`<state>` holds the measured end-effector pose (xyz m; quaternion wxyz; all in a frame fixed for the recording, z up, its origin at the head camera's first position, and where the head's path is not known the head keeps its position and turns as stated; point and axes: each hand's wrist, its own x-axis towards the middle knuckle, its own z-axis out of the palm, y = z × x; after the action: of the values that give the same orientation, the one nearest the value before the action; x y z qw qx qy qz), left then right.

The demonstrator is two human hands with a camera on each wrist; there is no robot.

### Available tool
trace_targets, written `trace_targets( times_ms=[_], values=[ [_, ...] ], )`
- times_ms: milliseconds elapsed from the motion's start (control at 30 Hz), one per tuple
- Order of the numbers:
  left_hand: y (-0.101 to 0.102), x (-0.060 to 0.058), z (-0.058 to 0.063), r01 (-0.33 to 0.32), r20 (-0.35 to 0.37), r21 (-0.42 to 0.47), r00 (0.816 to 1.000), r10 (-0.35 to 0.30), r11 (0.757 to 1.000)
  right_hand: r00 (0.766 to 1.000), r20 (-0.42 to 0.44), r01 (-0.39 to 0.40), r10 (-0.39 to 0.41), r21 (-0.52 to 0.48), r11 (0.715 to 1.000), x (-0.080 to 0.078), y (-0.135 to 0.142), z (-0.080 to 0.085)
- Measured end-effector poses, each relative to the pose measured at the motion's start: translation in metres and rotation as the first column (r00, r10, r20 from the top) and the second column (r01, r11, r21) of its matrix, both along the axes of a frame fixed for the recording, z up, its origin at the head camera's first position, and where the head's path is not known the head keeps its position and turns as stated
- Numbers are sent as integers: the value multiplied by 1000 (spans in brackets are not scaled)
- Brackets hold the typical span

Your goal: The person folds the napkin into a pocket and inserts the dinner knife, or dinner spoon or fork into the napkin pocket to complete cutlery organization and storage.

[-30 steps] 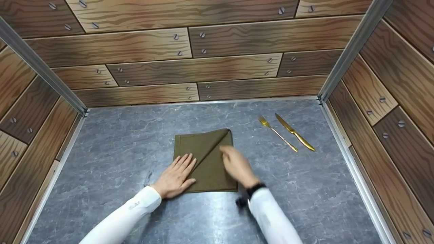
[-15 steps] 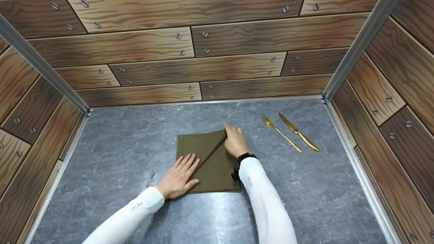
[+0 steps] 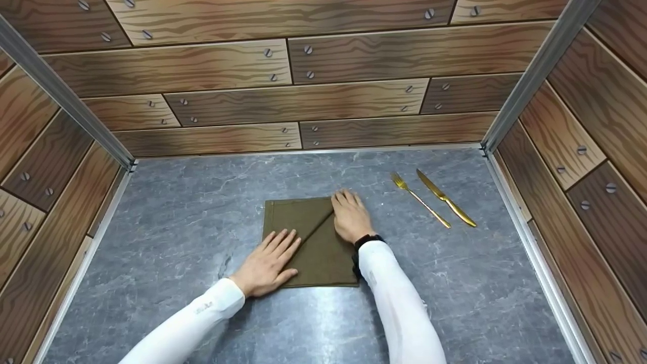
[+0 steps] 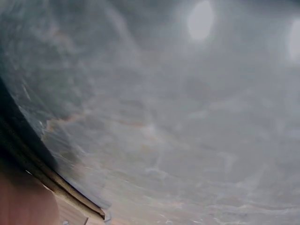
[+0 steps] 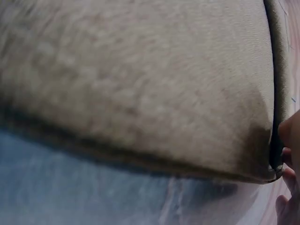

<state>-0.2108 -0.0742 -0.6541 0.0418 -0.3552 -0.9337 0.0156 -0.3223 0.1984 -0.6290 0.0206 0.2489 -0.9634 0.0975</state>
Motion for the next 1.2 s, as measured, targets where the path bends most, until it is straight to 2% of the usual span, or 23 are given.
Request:
trace_targets(
  times_ms=[200,367,567,800,933,1033,1200],
  values=[
    [1,-1,-3,22,46,3,999,-22,1000,999,-7,-43,43,26,999,4,2,1],
    [1,-1,-7,14,46,11,999,-15,1000,998,19,-61,60,40,997,6,5,0],
    [1,-1,-8,0,37,5,999,0,1000,996,47,-73,72,8,997,5,8,-8],
    [2,-2,-11,0,16,-2,1000,0,1000,991,118,-58,59,-13,998,7,10,-14],
    [2,-3,-12,-5,22,-3,1000,5,1000,990,125,-62,64,-15,998,7,9,-13],
    [2,-3,-12,-6,39,15,999,5,1000,991,94,-94,93,6,996,10,6,-12],
    [3,-4,-13,-14,57,13,998,13,1000,977,51,-208,205,60,976,26,-4,-9]
  ],
)
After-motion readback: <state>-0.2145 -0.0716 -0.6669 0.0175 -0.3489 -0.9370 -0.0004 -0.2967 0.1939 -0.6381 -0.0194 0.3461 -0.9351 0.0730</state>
